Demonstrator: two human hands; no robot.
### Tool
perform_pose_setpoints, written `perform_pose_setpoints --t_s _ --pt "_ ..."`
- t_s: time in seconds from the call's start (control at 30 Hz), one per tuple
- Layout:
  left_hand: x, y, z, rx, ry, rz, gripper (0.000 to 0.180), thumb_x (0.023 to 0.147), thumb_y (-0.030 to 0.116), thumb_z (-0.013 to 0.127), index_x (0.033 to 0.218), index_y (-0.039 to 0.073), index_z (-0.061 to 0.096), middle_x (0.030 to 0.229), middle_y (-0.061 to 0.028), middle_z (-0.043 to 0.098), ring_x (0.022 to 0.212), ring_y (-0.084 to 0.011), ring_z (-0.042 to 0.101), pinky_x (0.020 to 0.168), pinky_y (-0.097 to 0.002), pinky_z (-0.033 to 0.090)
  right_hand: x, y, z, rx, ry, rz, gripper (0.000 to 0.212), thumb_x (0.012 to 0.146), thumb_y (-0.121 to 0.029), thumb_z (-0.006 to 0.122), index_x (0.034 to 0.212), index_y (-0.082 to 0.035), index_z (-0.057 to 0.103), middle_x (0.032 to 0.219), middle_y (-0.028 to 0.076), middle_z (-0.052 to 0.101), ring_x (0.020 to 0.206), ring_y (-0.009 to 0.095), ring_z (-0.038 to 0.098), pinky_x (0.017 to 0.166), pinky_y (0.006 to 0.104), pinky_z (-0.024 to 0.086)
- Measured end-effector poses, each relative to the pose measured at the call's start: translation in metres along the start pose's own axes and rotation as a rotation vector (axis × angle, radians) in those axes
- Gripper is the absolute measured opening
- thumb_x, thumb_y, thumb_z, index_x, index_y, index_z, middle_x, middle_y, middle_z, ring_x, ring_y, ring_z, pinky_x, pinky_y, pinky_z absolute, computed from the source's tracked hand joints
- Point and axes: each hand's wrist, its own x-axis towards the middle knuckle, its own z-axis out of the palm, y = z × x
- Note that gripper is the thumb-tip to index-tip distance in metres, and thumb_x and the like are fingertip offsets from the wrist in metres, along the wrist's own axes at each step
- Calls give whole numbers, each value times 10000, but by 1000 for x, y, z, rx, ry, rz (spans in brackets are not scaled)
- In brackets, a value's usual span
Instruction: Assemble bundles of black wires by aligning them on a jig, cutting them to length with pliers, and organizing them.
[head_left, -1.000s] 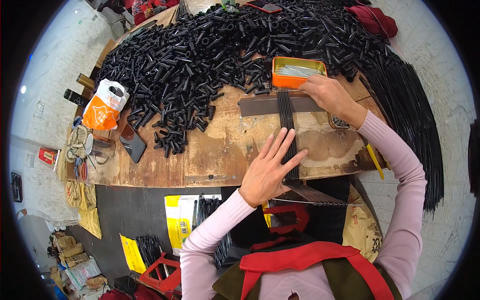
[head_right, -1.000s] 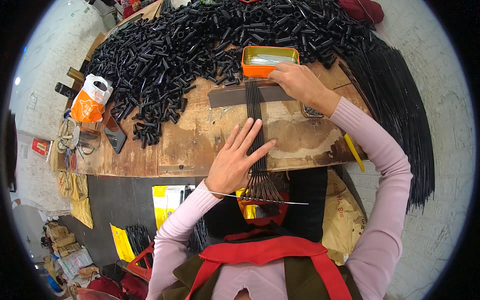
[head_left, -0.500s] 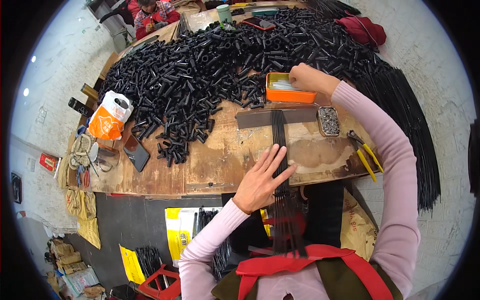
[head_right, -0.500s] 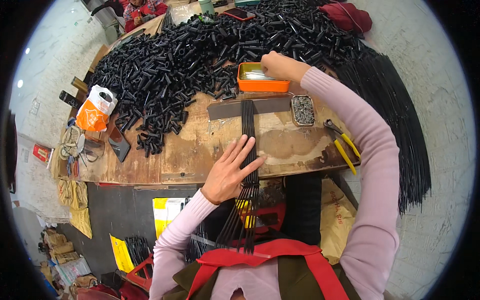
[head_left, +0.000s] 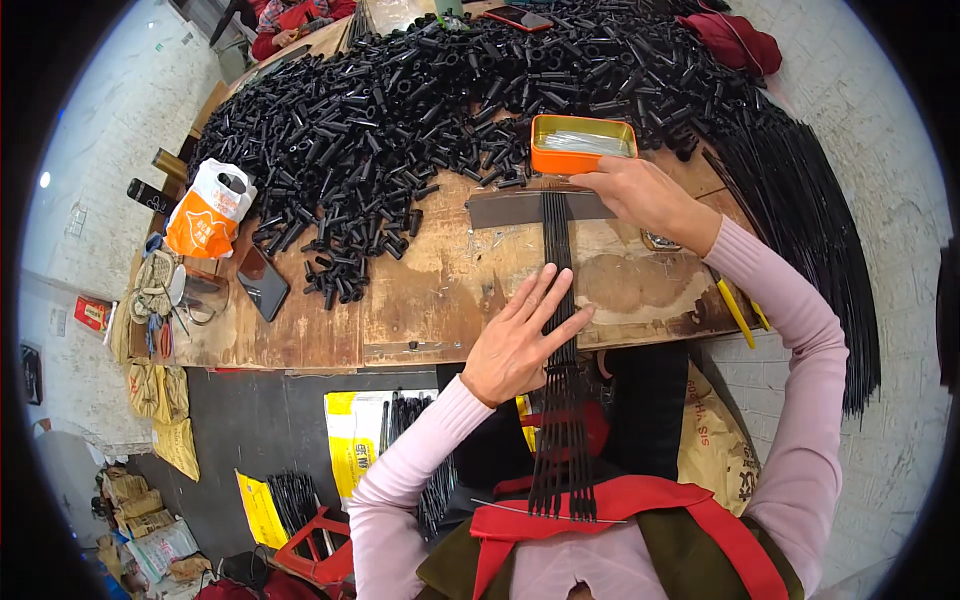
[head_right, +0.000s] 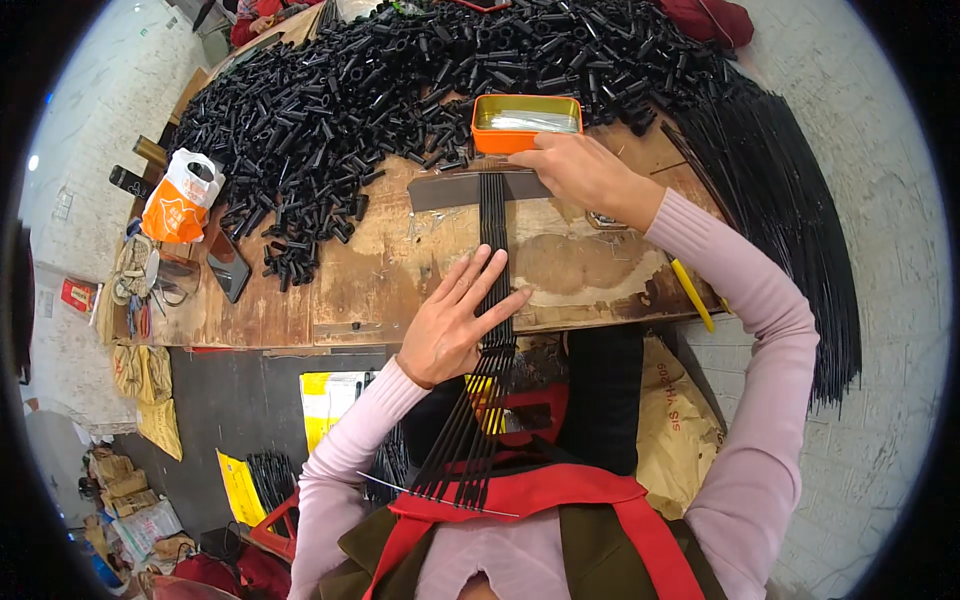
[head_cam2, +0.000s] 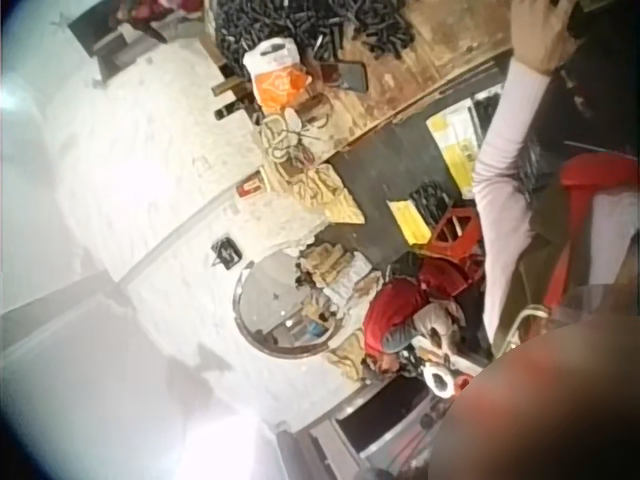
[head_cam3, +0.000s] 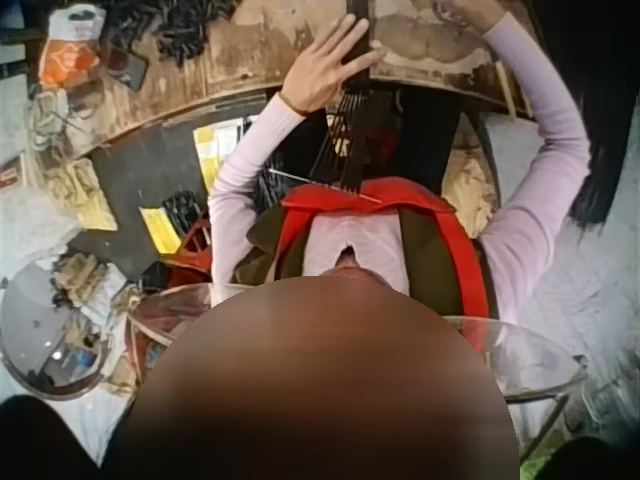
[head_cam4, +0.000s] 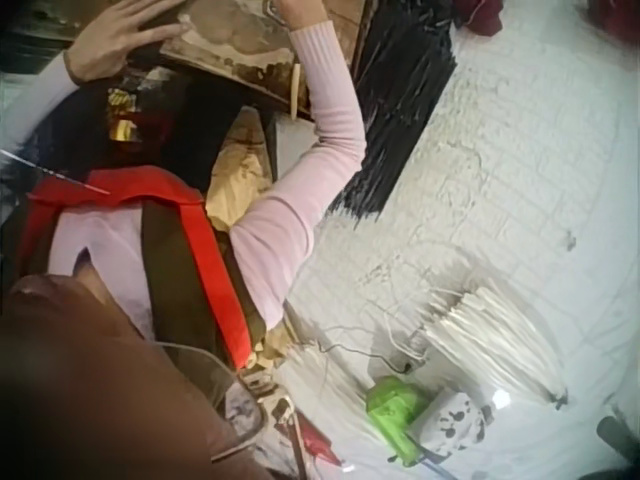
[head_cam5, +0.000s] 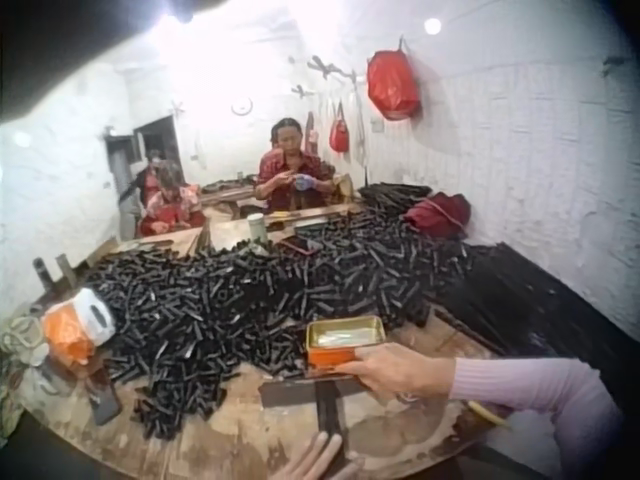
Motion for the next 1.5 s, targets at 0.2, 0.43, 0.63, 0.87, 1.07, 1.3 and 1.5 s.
perform_pose_setpoints --t_s 0.2,0.43,0.63,0.87,1.07,1.3,1.5 --pt "0 0 0 0 -6 -5 823 585 -51 609 1372 179 543 1539 -201 338 1432 -377 315 1188 -467 270 -3 5 1 -30 -11 -8 347 807 -12 625 1147 -50 678 887 144 606 805 342 637 749 432 521" --pt "0 0 1 -4 -4 -1 839 576 -42 625 1380 181 536 1539 -203 338 1431 -380 315 1187 -471 274 2 2 6 -32 -29 -14 335 813 -10 616 1143 -27 673 904 145 612 830 337 638 769 430 519" --pt "0 0 1 7 -9 -2 855 568 -40 630 1388 180 526 1538 -207 337 1433 -381 313 1186 -470 275 4 3 6 9 -31 8 297 827 -13 607 1115 -17 678 911 149 618 839 339 638 769 429 518" --pt "0 0 1 0 -19 -7 855 571 -38 630 1389 181 521 1544 -208 326 1436 -379 308 1186 -470 274 5 4 8 -6 -27 40 220 842 -25 595 1044 -6 681 895 144 613 836 346 637 764 431 516" --pt "0 -1 1 9 -21 -7 862 569 -37 635 1394 180 513 1545 -207 325 1437 -376 308 1186 -468 273 7 2 11 -25 25 -25 193 858 -33 592 1031 -9 672 891 141 617 869 342 636 765 431 515" --pt "-1 -4 4 83 -48 37 971 475 64 785 1391 151 475 1555 -228 272 1451 -398 260 1204 -459 244 12 9 15 38 52 -23 150 872 -41 595 1002 -4 658 910 137 627 881 335 637 779 419 513" --pt "-2 -4 2 113 -70 34 995 462 82 803 1396 156 468 1556 -227 269 1453 -396 256 1204 -457 247 10 4 18 48 55 5 136 875 -41 601 991 4 655 909 137 627 880 329 636 784 417 510"
